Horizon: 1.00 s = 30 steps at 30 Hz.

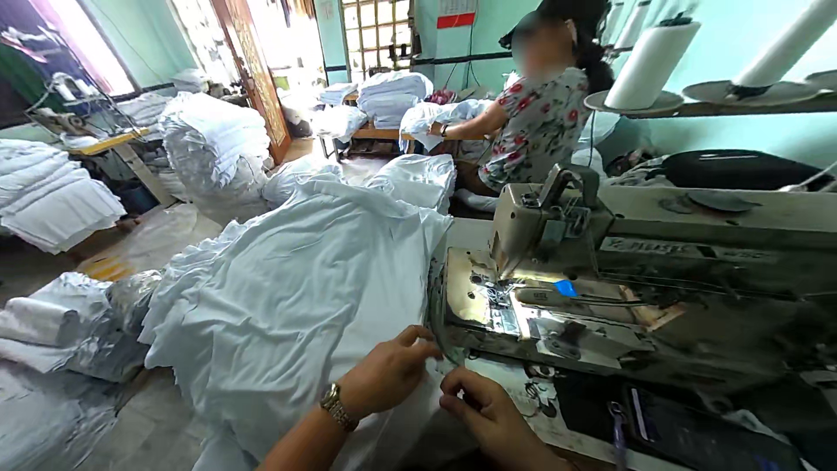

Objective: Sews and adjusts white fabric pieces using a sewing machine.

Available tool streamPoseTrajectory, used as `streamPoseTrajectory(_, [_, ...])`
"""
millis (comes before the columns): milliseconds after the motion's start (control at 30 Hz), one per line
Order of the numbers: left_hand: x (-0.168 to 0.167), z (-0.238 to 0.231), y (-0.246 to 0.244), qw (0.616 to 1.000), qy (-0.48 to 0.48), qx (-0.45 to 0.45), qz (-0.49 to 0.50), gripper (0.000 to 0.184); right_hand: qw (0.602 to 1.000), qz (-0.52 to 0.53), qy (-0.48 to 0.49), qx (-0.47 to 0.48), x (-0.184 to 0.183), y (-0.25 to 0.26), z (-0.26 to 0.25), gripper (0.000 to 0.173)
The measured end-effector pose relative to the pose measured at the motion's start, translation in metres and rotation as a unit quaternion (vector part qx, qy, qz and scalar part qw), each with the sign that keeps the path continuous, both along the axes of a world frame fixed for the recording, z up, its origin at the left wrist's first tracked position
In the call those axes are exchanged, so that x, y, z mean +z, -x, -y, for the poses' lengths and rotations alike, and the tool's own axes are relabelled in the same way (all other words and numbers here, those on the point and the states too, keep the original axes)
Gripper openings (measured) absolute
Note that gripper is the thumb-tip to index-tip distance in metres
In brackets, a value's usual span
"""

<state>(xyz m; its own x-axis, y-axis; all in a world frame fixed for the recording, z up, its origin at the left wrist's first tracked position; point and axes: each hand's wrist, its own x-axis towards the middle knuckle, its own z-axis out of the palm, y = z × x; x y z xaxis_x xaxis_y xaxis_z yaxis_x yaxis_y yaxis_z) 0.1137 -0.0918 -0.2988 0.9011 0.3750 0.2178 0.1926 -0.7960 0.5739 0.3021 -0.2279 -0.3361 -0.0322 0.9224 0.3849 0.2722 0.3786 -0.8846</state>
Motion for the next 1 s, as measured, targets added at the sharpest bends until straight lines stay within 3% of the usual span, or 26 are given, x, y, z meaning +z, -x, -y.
streamPoseTrajectory(67, [0.014, -0.013, -0.002, 0.994, -0.079, -0.025, -0.077, 0.018, 0.998, -0.043, -0.003, 0.045, 0.022, -0.005, 0.004, 0.018])
streamPoseTrajectory(133, [0.022, -0.044, -0.010, 0.981, -0.122, 0.018, -0.150, 0.015, 0.998, -0.051, -0.003, 0.019, 0.036, -0.010, 0.006, 0.017])
streamPoseTrajectory(200, [0.037, -0.084, -0.023, 0.972, -0.139, 0.094, -0.162, 0.021, 0.998, -0.054, 0.023, -0.021, 0.041, -0.016, 0.006, 0.018])
streamPoseTrajectory(267, [0.059, -0.107, -0.038, 0.973, -0.160, 0.157, -0.061, 0.019, 0.994, -0.060, 0.078, -0.044, 0.044, -0.026, 0.006, 0.021])
streamPoseTrajectory(333, [0.077, -0.111, -0.063, 0.964, -0.170, 0.172, 0.112, 0.013, 0.989, -0.099, 0.100, -0.050, 0.048, -0.038, 0.010, 0.019])
streamPoseTrajectory(433, [0.056, -0.119, -0.103, 0.932, -0.132, 0.151, 0.301, 0.014, 0.975, -0.180, 0.114, -0.063, 0.045, -0.050, 0.018, 0.020])
streamPoseTrajectory(467, [0.034, -0.127, -0.110, 0.930, -0.126, 0.184, 0.292, 0.018, 0.976, -0.165, 0.117, -0.075, 0.040, -0.054, 0.019, 0.019])
streamPoseTrajectory(567, [-0.029, -0.159, -0.101, 0.949, -0.051, 0.282, 0.133, 0.041, 0.980, -0.089, 0.126, -0.123, 0.019, -0.069, 0.017, 0.013])
streamPoseTrajectory(633, [-0.019, -0.167, -0.090, 0.944, 0.059, 0.316, 0.079, 0.049, 0.973, -0.079, 0.149, -0.155, 0.012, -0.073, 0.019, 0.015])
streamPoseTrajectory(700, [-0.006, -0.158, -0.079, 0.938, 0.092, 0.332, 0.029, 0.047, 0.971, -0.057, 0.145, -0.181, 0.010, -0.071, 0.021, 0.018])
streamPoseTrajectory(800, [0.020, -0.092, -0.068, 0.966, 0.028, 0.242, 0.084, 0.031, 0.976, -0.029, 0.097, -0.191, 0.010, -0.069, 0.017, 0.021])
streamPoseTrajectory(867, [0.023, -0.034, -0.062, 0.981, 0.063, 0.098, 0.157, 0.027, 0.981, -0.028, 0.082, -0.173, 0.010, -0.063, 0.014, 0.021])
streamPoseTrajectory(933, [0.022, 0.004, -0.062, 0.988, 0.099, -0.059, 0.100, 0.031, 0.988, -0.017, 0.062, -0.142, 0.014, -0.055, 0.011, 0.020])
streamPoseTrajectory(1000, [0.011, 0.011, -0.062, 0.990, 0.065, -0.102, 0.066, 0.023, 0.991, 0.016, 0.036, -0.129, 0.015, -0.051, 0.010, 0.020])
